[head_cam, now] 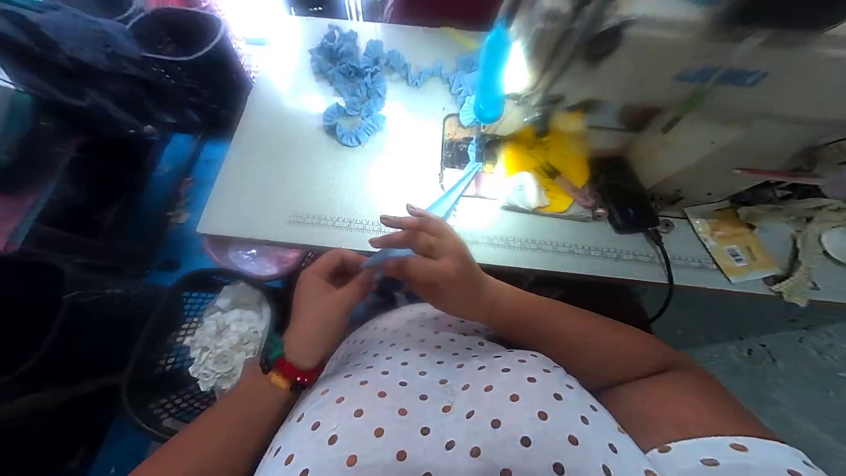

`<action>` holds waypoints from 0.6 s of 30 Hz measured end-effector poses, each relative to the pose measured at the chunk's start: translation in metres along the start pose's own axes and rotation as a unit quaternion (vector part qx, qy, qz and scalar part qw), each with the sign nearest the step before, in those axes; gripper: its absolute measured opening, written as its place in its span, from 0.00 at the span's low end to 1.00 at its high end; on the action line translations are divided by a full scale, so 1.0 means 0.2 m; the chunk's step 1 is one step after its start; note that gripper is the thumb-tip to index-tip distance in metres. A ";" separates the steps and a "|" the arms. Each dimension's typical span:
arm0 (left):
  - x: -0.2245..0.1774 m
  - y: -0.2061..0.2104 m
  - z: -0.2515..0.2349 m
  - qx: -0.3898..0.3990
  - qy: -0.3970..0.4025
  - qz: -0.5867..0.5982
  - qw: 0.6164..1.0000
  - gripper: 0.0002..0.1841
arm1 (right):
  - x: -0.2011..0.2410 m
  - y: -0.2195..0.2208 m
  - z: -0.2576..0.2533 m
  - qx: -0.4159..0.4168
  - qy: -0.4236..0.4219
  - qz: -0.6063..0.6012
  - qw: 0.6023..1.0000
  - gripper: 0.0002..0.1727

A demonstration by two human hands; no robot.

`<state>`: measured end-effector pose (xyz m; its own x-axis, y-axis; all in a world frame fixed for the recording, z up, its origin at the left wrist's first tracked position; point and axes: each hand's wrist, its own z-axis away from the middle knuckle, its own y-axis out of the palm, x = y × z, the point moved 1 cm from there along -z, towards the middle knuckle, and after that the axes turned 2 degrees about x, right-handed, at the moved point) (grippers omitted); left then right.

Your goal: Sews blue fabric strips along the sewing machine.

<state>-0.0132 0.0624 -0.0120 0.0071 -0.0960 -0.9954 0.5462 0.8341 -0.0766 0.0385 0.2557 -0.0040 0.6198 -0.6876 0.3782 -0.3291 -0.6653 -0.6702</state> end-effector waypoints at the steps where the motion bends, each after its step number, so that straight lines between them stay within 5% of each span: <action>1: -0.01 0.01 0.01 0.005 0.032 -0.032 0.999 0.05 | 0.00 -0.02 -0.03 0.000 0.017 -0.023 1.000 0.07; 6: -0.07 0.03 0.01 -0.002 0.058 0.021 0.998 0.05 | 0.03 -0.15 -0.07 0.038 0.055 -0.097 0.993 0.08; 13: -0.14 0.05 -0.01 0.010 -0.034 0.149 0.988 0.06 | 0.01 -0.12 0.01 0.022 -0.038 0.068 0.997 0.07; 18: -0.12 0.05 0.01 -0.003 0.079 0.024 0.997 0.06 | 0.00 -0.13 -0.04 -0.002 0.000 -0.015 1.000 0.07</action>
<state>-0.0062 0.0715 0.0111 -0.0988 0.0293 -0.9947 0.5436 0.8388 -0.0293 0.0419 0.2702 0.0193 0.6297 -0.6669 0.3984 -0.3130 -0.6872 -0.6555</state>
